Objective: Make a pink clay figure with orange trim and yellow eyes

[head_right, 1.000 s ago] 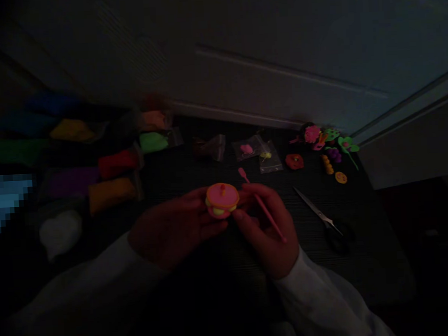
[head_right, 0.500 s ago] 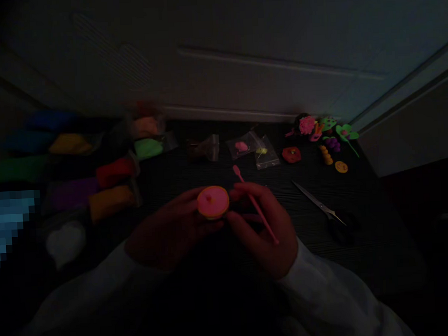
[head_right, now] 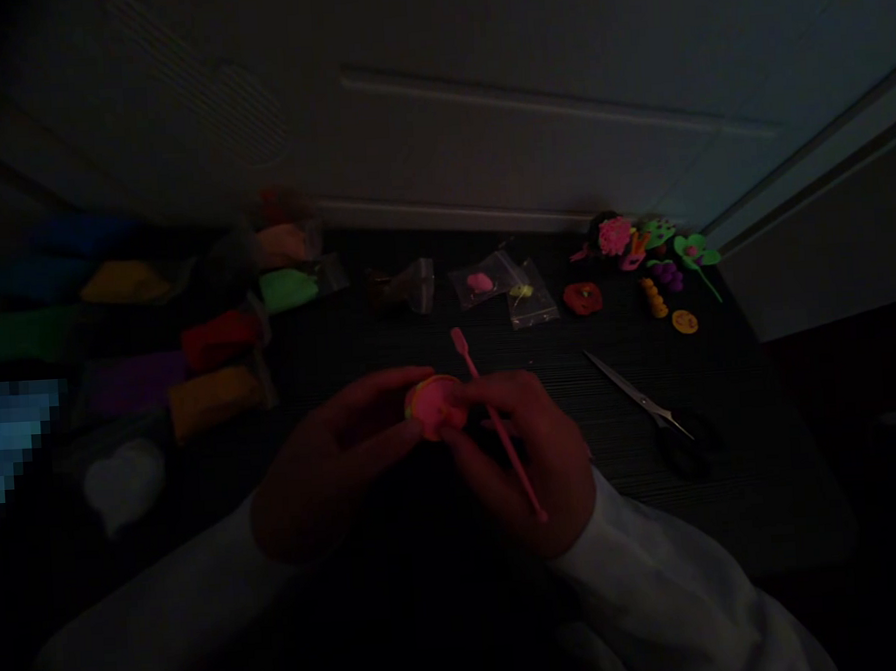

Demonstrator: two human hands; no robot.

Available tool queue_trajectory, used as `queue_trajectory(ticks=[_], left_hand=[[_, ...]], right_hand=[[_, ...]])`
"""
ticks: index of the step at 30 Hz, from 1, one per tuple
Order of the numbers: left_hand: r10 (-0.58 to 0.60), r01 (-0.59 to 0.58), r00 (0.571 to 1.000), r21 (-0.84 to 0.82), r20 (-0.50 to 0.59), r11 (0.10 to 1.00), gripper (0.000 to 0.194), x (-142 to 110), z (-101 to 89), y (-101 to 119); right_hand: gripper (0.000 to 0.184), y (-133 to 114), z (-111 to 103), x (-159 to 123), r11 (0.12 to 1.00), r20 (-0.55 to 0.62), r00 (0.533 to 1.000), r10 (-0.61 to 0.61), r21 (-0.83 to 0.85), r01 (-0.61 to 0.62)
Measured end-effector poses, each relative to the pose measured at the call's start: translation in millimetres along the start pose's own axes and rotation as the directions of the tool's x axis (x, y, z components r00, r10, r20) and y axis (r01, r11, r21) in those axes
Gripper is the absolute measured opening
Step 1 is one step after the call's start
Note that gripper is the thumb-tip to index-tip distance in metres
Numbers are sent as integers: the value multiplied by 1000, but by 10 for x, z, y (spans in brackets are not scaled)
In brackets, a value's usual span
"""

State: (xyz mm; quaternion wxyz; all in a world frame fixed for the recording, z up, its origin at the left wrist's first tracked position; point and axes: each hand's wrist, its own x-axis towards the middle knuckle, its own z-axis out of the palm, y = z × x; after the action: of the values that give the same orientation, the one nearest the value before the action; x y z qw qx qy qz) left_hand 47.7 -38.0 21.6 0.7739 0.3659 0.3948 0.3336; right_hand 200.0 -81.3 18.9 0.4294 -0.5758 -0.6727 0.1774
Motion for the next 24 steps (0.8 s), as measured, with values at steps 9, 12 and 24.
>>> queue_trajectory(ticks=[9,12,24], left_hand=[[-15,15,1000,16,1,1000,32,-4,31,10],[-3,3,1000,22,11,1000,33,-12,17,-3],[-22,21,999,32,24,999,34,-12,9,-8]], right_hand=[[34,25,-14,0,999,51,998,-26,-24,27],[32,18,-11,0,1000,42,999,-13,-4,13],[31,8,-4,-5,1000,25,1000,-4,13,4]])
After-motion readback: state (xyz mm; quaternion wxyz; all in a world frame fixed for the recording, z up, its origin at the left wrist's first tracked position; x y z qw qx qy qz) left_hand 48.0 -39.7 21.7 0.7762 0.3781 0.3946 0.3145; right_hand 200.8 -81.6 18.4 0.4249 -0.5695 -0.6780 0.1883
